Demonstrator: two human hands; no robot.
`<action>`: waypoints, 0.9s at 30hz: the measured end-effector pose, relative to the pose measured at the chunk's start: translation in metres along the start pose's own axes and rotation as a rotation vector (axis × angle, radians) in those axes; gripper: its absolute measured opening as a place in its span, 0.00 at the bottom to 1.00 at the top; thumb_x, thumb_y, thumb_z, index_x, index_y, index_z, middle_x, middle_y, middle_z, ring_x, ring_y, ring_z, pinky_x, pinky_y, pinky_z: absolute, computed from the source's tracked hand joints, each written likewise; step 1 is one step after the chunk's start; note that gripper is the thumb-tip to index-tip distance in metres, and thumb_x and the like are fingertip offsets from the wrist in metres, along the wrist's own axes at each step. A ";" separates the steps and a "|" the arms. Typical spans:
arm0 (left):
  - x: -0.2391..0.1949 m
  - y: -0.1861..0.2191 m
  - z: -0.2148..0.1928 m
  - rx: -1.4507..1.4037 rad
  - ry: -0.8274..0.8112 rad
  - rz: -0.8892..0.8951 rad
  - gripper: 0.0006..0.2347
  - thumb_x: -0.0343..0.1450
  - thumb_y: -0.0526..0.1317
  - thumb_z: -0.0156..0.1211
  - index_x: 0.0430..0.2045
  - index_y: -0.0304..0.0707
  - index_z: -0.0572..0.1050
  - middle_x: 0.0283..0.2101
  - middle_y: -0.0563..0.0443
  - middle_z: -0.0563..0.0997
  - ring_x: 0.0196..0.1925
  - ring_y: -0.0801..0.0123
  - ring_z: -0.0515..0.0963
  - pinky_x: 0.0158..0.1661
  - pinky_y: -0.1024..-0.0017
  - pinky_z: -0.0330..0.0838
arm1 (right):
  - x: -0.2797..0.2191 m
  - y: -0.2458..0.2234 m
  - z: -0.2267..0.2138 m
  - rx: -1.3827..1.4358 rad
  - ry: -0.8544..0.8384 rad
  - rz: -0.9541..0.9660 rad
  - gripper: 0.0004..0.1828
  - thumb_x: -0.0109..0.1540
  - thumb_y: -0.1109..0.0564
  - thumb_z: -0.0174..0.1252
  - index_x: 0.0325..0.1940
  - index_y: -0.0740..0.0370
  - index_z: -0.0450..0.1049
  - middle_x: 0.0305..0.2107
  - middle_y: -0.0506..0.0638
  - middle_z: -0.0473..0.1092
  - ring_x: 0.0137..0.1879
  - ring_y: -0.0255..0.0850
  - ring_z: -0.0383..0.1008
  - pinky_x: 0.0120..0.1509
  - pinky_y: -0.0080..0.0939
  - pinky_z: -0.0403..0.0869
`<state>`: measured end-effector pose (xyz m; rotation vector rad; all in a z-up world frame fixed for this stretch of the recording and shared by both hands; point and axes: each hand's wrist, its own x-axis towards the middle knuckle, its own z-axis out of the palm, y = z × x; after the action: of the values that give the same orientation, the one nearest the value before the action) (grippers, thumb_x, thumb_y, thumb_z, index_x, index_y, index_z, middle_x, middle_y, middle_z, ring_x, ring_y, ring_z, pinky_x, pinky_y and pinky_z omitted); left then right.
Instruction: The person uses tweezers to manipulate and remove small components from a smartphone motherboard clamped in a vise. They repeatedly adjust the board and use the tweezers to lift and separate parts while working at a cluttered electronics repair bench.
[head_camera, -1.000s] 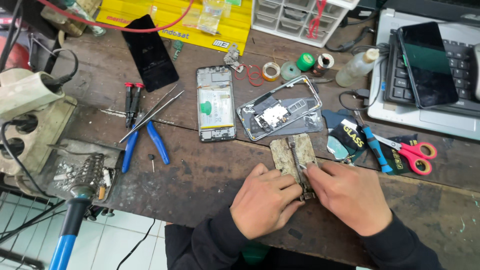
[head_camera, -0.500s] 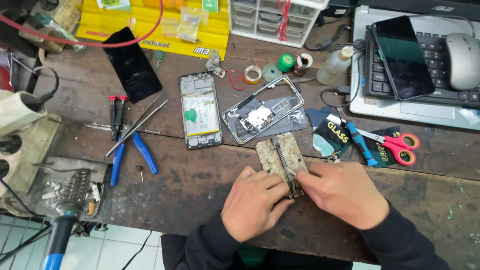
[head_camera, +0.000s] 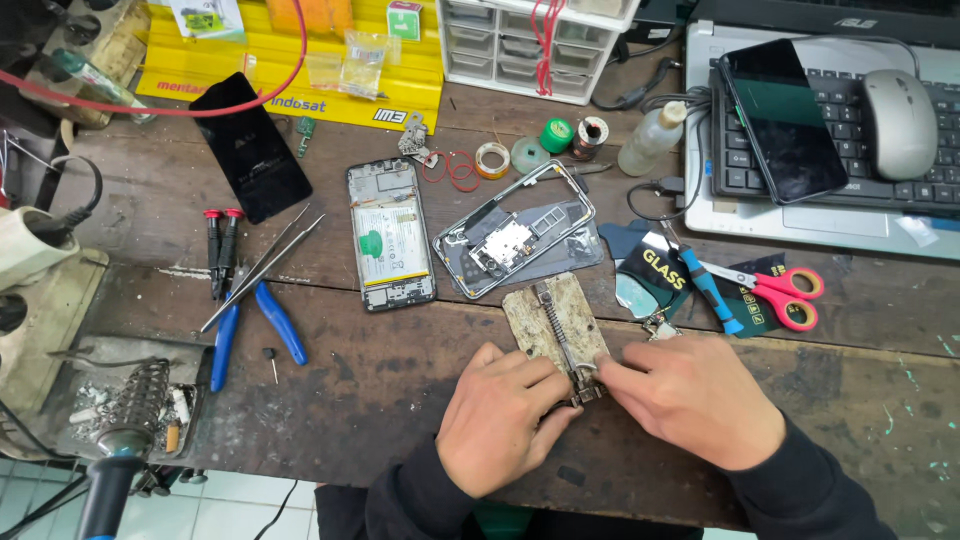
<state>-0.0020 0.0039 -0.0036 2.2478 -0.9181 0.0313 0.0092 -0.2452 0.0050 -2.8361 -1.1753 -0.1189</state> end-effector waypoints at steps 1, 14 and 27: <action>0.001 -0.001 0.000 -0.001 0.006 -0.005 0.08 0.73 0.43 0.64 0.28 0.42 0.72 0.29 0.52 0.72 0.32 0.54 0.72 0.34 0.60 0.54 | 0.005 0.000 0.000 -0.001 -0.003 -0.007 0.06 0.64 0.51 0.59 0.37 0.50 0.69 0.18 0.44 0.61 0.21 0.49 0.69 0.20 0.54 0.65; 0.003 0.001 0.001 0.034 0.003 0.002 0.09 0.72 0.42 0.64 0.26 0.43 0.70 0.29 0.53 0.71 0.31 0.55 0.71 0.33 0.60 0.55 | 0.016 -0.002 0.000 0.022 0.069 0.045 0.07 0.62 0.56 0.60 0.33 0.49 0.68 0.20 0.44 0.62 0.23 0.49 0.67 0.22 0.51 0.65; 0.005 0.002 -0.002 0.016 -0.008 -0.002 0.09 0.73 0.43 0.62 0.25 0.44 0.70 0.29 0.54 0.71 0.31 0.56 0.71 0.34 0.61 0.56 | 0.014 0.014 -0.003 0.411 0.086 0.105 0.12 0.65 0.57 0.56 0.52 0.51 0.78 0.29 0.45 0.73 0.34 0.48 0.74 0.38 0.50 0.70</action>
<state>0.0009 0.0011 0.0005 2.2649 -0.9225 0.0290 0.0284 -0.2457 0.0087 -2.4968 -0.9074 0.0074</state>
